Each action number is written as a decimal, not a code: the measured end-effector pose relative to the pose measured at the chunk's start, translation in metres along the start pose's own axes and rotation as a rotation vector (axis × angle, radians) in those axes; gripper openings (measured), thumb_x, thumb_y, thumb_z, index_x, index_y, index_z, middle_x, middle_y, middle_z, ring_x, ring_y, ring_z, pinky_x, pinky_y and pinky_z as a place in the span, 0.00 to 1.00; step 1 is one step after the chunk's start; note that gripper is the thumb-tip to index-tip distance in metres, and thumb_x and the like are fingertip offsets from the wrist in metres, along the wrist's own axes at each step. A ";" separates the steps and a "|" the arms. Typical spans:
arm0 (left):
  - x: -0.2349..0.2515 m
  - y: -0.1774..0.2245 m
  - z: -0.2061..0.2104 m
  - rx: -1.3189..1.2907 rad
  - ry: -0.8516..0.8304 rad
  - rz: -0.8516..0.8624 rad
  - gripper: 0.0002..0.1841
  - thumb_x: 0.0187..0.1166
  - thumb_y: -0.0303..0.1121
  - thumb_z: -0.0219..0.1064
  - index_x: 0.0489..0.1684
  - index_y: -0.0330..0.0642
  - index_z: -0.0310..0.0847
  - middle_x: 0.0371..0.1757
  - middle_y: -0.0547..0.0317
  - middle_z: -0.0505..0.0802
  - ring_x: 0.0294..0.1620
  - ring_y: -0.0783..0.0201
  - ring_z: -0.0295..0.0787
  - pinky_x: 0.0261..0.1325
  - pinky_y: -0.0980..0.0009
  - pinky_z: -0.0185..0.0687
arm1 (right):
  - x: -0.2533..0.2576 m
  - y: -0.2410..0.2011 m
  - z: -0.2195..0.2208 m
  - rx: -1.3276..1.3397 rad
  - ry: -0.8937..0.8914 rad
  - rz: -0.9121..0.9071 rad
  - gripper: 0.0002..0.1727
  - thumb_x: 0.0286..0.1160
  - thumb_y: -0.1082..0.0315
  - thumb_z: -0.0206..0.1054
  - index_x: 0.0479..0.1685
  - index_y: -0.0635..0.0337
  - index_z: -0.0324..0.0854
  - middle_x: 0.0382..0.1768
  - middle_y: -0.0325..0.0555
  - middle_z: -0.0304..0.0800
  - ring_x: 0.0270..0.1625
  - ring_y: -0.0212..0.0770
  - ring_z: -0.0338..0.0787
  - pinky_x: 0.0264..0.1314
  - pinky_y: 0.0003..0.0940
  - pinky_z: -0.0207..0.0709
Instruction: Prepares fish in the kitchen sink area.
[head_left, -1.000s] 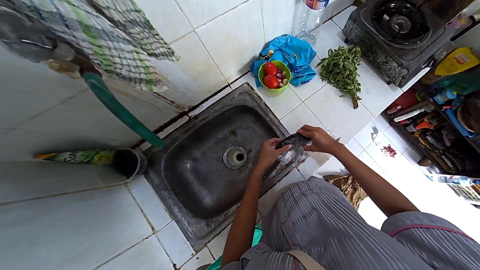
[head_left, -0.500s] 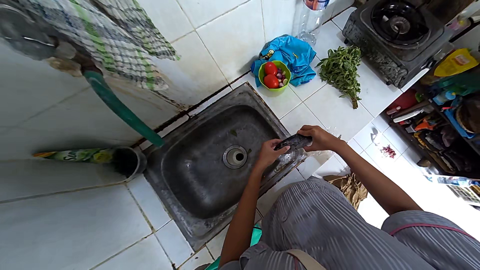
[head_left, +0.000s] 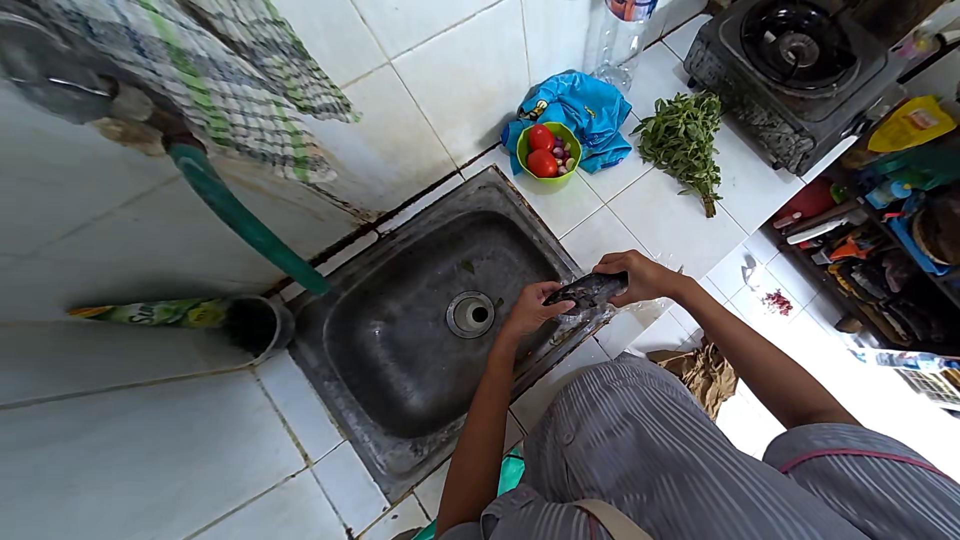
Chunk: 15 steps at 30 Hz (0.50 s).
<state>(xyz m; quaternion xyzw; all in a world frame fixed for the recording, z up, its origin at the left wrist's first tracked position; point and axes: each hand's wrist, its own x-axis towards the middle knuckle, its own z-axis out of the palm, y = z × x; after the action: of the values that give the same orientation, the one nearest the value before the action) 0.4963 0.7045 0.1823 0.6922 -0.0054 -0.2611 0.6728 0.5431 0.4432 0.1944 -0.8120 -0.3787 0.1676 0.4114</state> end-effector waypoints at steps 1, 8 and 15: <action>0.000 0.000 -0.001 -0.008 -0.009 0.005 0.11 0.68 0.10 0.68 0.46 0.26 0.84 0.35 0.63 0.92 0.36 0.81 0.87 0.48 0.82 0.84 | 0.000 -0.003 -0.002 0.007 -0.011 0.009 0.32 0.43 0.76 0.86 0.59 0.76 0.87 0.51 0.64 0.92 0.51 0.52 0.92 0.58 0.44 0.85; -0.001 0.000 -0.006 -0.035 -0.072 0.045 0.11 0.66 0.11 0.66 0.43 0.30 0.84 0.33 0.68 0.92 0.35 0.82 0.87 0.47 0.81 0.85 | -0.001 -0.014 -0.007 0.089 -0.030 0.049 0.32 0.44 0.79 0.86 0.59 0.77 0.87 0.51 0.63 0.92 0.53 0.51 0.92 0.60 0.42 0.84; 0.000 -0.002 -0.012 -0.108 -0.160 0.098 0.12 0.61 0.15 0.67 0.39 0.37 0.85 0.31 0.75 0.92 0.33 0.84 0.88 0.45 0.82 0.85 | -0.004 -0.015 -0.008 0.217 -0.033 0.052 0.33 0.42 0.80 0.84 0.60 0.77 0.86 0.51 0.60 0.92 0.52 0.44 0.91 0.58 0.35 0.85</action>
<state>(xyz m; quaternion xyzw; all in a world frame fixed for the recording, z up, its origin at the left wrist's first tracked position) 0.4998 0.7156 0.1798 0.6308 -0.0790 -0.2821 0.7186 0.5374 0.4414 0.2109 -0.7695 -0.3437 0.2314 0.4860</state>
